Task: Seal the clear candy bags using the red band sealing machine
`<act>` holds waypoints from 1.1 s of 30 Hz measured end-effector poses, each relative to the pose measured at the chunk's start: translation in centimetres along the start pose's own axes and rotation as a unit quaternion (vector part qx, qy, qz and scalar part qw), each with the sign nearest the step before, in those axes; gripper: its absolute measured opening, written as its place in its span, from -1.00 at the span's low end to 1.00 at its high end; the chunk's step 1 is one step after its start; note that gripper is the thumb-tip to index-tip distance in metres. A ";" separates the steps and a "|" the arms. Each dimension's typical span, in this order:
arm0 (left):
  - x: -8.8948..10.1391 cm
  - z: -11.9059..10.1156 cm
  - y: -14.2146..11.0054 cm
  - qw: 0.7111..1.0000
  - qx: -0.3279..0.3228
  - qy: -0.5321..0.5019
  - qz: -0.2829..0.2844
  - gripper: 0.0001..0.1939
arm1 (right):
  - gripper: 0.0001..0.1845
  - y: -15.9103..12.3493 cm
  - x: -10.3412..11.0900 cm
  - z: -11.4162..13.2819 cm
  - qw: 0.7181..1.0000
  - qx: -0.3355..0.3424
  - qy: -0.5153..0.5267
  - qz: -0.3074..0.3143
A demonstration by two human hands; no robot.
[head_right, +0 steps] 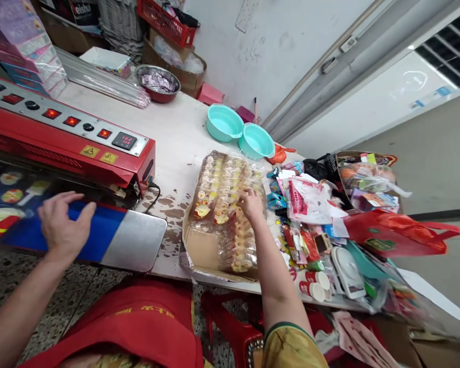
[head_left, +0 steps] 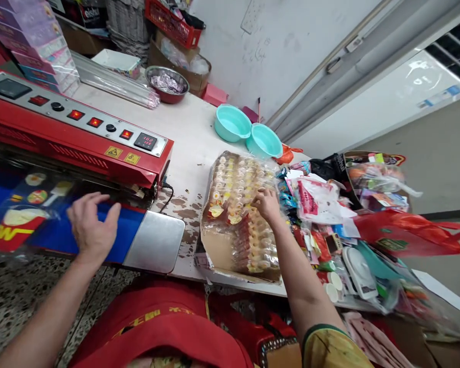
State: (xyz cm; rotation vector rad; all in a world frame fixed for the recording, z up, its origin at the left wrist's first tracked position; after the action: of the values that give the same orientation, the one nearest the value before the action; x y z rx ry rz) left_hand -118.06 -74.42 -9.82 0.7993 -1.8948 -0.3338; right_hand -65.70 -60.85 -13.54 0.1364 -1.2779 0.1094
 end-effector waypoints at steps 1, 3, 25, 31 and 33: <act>-0.4 -1.3 -0.9 1.000 -0.017 -0.009 0.021 -0.72 | -0.87 -0.2 0.3 0.4 1.000 0.022 0.016 0.006; -1.3 -3.2 -2.5 0.996 -0.030 -0.032 0.075 -0.76 | -0.79 -1.1 1.6 2.6 0.993 0.072 0.096 0.004; -5.5 -12.7 -1.4 0.708 0.351 -0.513 0.335 -0.61 | -0.75 -4.0 -0.5 22.9 0.798 -0.012 0.600 0.062; -7.9 -7.4 -3.5 0.768 0.392 -0.448 0.235 -0.65 | -0.66 -3.9 -5.6 24.2 0.751 -0.106 0.643 0.105; -8.7 -6.2 -3.8 0.770 0.409 -0.434 0.227 -0.68 | -0.65 -3.8 -6.8 24.8 0.742 -0.124 0.650 0.106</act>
State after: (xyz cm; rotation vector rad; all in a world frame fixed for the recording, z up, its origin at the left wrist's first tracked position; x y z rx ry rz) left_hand -108.81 -70.82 -15.24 0.7260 -3.1125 0.6039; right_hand -90.52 -68.72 -13.18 -0.2990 0.1302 0.1811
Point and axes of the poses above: each hand's wrist, its own y-axis towards the middle knuckle, its own x-axis out of the back of the hand, z = x × y, the point moved 6 cm from there along y, towards the middle knuckle, and after that the axes turned 8 degrees about y, right-handed, at the moved point
